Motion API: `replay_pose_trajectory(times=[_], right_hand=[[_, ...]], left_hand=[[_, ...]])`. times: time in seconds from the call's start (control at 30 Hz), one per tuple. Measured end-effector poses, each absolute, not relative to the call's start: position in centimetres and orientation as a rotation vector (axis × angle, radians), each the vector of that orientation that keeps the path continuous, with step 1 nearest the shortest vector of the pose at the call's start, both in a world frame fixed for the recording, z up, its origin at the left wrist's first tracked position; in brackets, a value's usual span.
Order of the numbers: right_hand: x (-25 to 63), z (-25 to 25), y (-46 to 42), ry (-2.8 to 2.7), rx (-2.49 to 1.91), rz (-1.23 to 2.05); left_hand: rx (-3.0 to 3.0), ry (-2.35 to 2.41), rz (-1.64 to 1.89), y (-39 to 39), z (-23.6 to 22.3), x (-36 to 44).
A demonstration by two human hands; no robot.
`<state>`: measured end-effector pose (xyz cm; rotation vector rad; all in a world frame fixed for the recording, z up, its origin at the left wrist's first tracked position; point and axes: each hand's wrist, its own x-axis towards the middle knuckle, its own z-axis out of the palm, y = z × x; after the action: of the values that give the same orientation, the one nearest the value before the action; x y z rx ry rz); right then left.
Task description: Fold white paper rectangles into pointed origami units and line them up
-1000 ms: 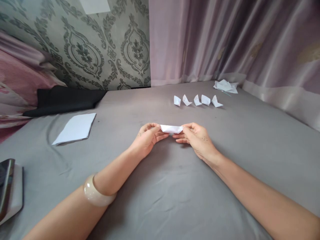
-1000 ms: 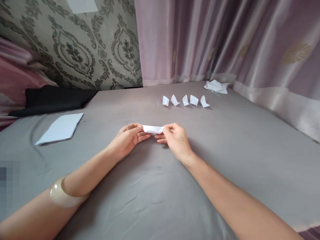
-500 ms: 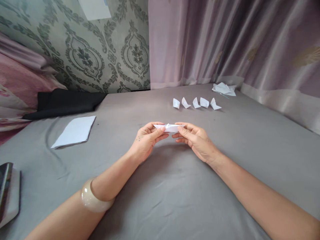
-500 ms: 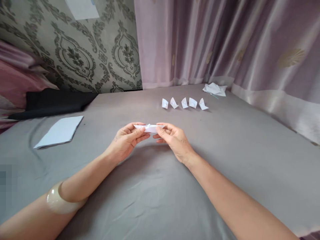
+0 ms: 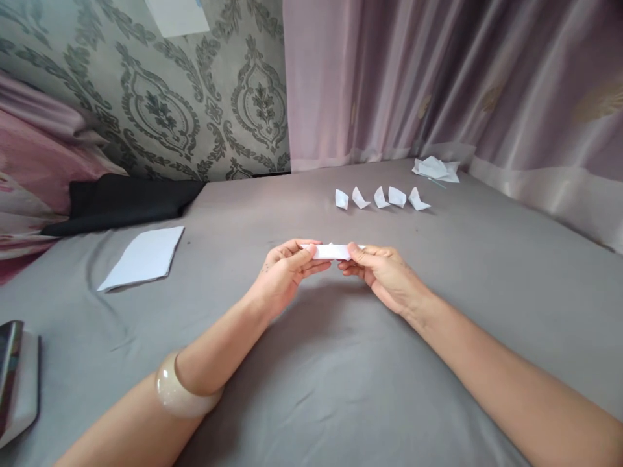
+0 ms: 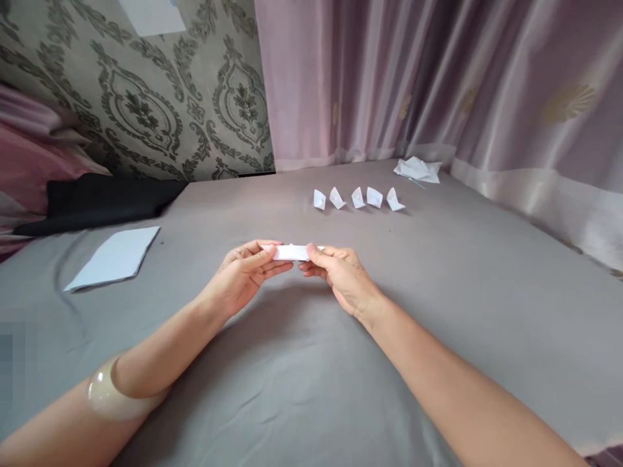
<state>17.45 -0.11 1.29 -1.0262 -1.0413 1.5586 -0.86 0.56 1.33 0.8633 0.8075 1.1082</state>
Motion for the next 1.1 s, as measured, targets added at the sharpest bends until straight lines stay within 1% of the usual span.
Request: replay_pose_trajectory(times=[0.4, 0.63, 0.87, 1.1], right_hand=[[17.5, 2.3, -0.3, -0.888, -1.228, 1.710], [18.5, 2.1, 0.0, -1.043, -1.263, 1.722], [18.6, 1.7, -0.1, -1.118, -1.270, 1.730], [19.0, 2.0, 0.0, -1.261, -1.290, 1.693]], left_hand=[[0.751, 0.878, 0.969, 0.9, 1.2, -1.0], [0.833, 0.856, 0.917, 0.8, 1.2, -1.4], [0.770, 0.938, 0.963, 0.8, 1.2, -1.0], [0.835, 0.870, 0.952, 0.6, 1.2, -1.3]])
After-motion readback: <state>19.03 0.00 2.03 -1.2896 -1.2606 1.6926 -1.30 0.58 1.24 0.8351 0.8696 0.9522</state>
